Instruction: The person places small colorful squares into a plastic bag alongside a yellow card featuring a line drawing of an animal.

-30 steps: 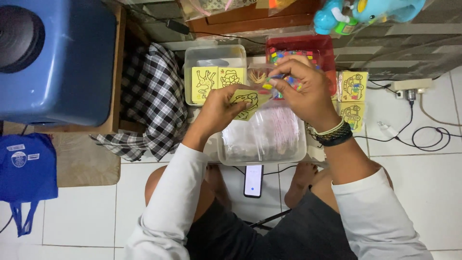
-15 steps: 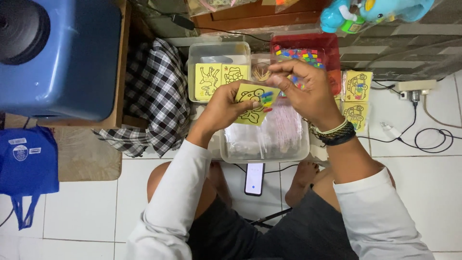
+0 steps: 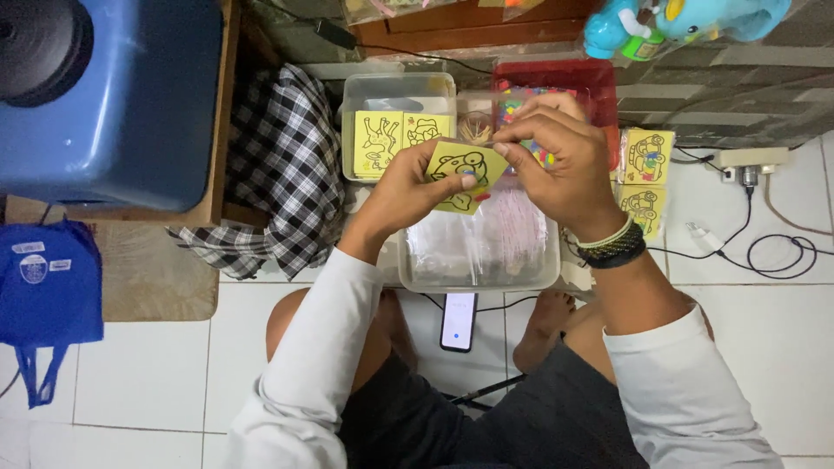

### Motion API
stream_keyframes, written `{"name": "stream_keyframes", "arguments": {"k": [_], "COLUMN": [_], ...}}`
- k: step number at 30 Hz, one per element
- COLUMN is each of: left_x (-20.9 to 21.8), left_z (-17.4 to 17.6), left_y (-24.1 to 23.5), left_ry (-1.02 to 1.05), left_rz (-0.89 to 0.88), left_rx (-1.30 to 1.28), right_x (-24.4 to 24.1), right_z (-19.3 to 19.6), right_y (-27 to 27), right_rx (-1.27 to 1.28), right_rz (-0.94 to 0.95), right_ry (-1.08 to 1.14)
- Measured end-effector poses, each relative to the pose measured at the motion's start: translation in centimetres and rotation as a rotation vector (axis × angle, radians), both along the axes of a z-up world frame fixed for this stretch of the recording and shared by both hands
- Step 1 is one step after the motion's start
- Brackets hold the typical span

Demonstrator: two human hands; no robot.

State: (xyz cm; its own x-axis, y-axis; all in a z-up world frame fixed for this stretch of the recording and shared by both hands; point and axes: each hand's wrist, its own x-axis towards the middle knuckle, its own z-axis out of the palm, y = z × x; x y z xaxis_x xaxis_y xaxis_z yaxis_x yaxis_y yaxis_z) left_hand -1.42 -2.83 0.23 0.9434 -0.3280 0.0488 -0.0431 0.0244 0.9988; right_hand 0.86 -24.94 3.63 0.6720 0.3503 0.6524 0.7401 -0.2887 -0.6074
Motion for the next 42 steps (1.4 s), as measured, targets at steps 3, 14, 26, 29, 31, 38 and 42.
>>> {"name": "stream_keyframes", "arguments": {"k": [3,14,26,29,31,38,42], "left_x": [0.4,0.4,1.4,1.4,1.2,0.7,0.6], "left_z": [-0.1,-1.6,0.0,0.5,0.8,1.2,1.2], "left_y": [-0.1,0.9,2.8,3.6,3.8,4.1,4.6], "left_ry": [-0.082,-0.056,-0.110,-0.218,-0.251,-0.181,-0.207], "left_rz": [0.014,0.001,0.253,0.392,0.434,0.435,0.407], "left_rx": [0.009,0.070,0.433,0.444,0.406,0.365,0.323], "right_x": [0.2,0.3,1.7,5.2,7.7,11.9,12.4], "right_z": [-0.8,-0.7,-0.1,-3.4,-6.5,-13.3,-15.0], "right_y": [-0.2,-0.1,-0.2,-0.6,-0.4,2.4,3.6], "right_rx": [-0.046,-0.047,-0.001,-0.045,-0.140,-0.658,-0.853], "right_rz": [0.012,0.014,-0.115,-0.182,-0.221,-0.276,-0.348], "right_ry": [-0.032,-0.020,0.068,0.135,0.165,0.164,0.197]}}
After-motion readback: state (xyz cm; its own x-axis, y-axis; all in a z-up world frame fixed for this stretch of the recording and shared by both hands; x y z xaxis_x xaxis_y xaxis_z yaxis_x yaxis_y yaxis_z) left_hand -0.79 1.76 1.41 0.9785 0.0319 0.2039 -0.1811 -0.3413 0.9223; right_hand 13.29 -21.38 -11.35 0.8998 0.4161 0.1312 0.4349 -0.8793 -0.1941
